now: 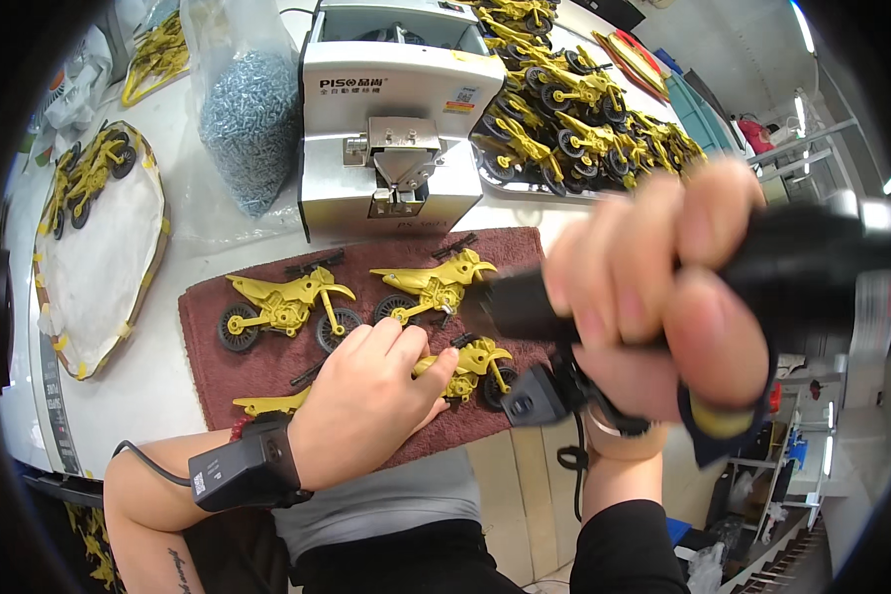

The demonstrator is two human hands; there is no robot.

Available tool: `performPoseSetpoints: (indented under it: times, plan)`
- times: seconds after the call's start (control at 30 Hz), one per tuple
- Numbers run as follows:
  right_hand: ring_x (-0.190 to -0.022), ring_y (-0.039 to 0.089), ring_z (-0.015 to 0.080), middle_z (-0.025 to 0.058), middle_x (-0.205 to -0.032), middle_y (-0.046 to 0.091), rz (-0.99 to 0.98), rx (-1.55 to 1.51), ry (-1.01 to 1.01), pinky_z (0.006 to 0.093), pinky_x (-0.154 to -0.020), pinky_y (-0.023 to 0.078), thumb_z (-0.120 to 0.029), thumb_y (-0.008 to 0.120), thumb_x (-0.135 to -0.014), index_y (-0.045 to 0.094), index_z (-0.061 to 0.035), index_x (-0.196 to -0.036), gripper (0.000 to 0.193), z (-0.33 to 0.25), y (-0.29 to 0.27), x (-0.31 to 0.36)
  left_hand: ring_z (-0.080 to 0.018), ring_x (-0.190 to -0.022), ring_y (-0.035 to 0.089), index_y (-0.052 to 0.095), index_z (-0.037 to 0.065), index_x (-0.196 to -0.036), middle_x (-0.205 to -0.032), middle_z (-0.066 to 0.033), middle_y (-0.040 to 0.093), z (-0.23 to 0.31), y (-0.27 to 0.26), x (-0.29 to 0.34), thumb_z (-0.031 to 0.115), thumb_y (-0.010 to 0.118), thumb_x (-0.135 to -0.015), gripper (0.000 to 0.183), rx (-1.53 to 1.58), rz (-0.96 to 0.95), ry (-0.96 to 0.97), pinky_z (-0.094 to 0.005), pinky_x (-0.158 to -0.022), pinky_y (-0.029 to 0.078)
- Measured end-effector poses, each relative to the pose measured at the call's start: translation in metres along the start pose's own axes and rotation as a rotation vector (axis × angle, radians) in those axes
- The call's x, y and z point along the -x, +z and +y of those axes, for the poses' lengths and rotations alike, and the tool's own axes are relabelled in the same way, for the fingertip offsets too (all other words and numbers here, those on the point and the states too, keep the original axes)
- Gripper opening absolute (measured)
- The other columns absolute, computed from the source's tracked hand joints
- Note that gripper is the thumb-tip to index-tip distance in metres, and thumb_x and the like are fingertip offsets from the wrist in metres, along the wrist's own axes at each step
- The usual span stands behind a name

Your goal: Assemble small yellow toy motorcycles using an electric screwdriver.

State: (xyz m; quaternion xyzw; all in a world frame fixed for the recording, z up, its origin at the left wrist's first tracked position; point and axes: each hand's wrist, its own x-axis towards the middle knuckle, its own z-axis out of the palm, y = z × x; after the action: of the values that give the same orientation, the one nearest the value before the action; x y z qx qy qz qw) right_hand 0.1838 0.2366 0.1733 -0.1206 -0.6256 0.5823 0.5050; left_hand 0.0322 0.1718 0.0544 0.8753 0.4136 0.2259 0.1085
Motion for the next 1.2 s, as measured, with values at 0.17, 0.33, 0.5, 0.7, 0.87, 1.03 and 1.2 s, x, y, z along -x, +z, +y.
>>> performPoseSetpoints:
  times: [0.17, 0.33, 0.5, 0.7, 0.87, 1.03, 1.2]
  plan:
    - [-0.054, 0.049, 0.0168, 0.0037, -0.065, 0.048, 0.107, 0.111, -0.011, 0.0325, -0.058, 0.040, -0.012, 0.061, -0.077, 0.034, -0.0094, -0.087, 0.028, -0.019, -0.006, 0.049, -0.0218, -0.081, 0.047, 0.060, 0.002, -0.100, -0.080, -0.0078, 0.048, 0.005, -0.001, -0.005, 0.021, 0.066, -0.070, 0.037, 0.022, 0.016, 0.011, -0.0313, -0.068, 0.038]
    - [-0.053, 0.049, 0.0170, 0.0039, -0.062, 0.048, 0.183, 0.133, -0.005, 0.0326, -0.057, 0.041, -0.012, 0.065, -0.076, 0.036, -0.0090, -0.085, 0.031, -0.005, -0.008, 0.057, -0.0217, -0.080, 0.047, 0.060, 0.002, -0.100, -0.081, -0.0074, 0.048, 0.002, 0.001, -0.002, 0.021, 0.066, -0.069, 0.037, 0.005, 0.026, 0.011, -0.0311, -0.068, 0.038]
    - [-0.051, 0.048, 0.0161, 0.0026, -0.058, 0.046, 0.243, 0.129, 0.023, 0.0315, -0.055, 0.041, -0.015, 0.070, -0.073, 0.038, -0.0093, -0.083, 0.034, 0.009, -0.006, 0.061, -0.0216, -0.080, 0.047, 0.060, 0.002, -0.101, -0.081, -0.0073, 0.049, 0.003, 0.002, -0.003, 0.021, 0.067, -0.069, 0.038, 0.019, 0.012, -0.001, -0.0309, -0.067, 0.038]
    - [-0.049, 0.047, 0.0146, 0.0015, -0.058, 0.047, 0.245, 0.180, 0.026, 0.0296, -0.053, 0.040, -0.016, 0.072, -0.073, 0.039, -0.0099, -0.084, 0.035, 0.013, -0.001, 0.061, -0.0216, -0.079, 0.046, 0.060, 0.002, -0.100, -0.081, -0.0071, 0.048, 0.002, 0.000, -0.003, 0.021, 0.067, -0.069, 0.037, 0.019, 0.007, -0.012, -0.0307, -0.068, 0.038]
    - [-0.049, 0.047, 0.0143, 0.0019, -0.058, 0.047, 0.147, 0.158, 0.043, 0.0287, -0.052, 0.040, -0.014, 0.070, -0.071, 0.039, -0.0090, -0.084, 0.034, 0.005, -0.005, 0.052, -0.0209, -0.078, 0.046, 0.060, 0.002, -0.101, -0.080, -0.0065, 0.048, 0.003, 0.000, -0.004, 0.020, 0.066, -0.069, 0.038, 0.059, 0.032, 0.006, -0.0311, -0.066, 0.038]
    - [-0.051, 0.052, 0.0167, 0.0043, -0.062, 0.054, -0.502, 0.002, 0.140, 0.0303, -0.052, 0.044, -0.010, 0.072, -0.068, 0.047, -0.0051, -0.084, 0.031, 0.023, -0.026, 0.003, -0.0211, -0.080, 0.047, 0.060, 0.002, -0.101, -0.080, -0.0073, 0.048, -0.003, 0.001, 0.000, 0.019, 0.065, -0.069, 0.037, -0.016, 0.055, -0.033, -0.0315, -0.066, 0.038]
    - [-0.049, 0.054, 0.0118, 0.0002, -0.059, 0.055, -0.367, -0.184, -0.068, 0.0251, -0.053, 0.045, -0.004, 0.067, -0.065, 0.046, -0.0081, -0.082, 0.028, -0.008, -0.019, -0.030, -0.0218, -0.081, 0.047, 0.059, 0.000, -0.101, -0.082, -0.0082, 0.048, -0.002, 0.001, -0.006, 0.020, 0.066, -0.070, 0.037, 0.063, 0.035, -0.016, -0.0306, -0.068, 0.038]
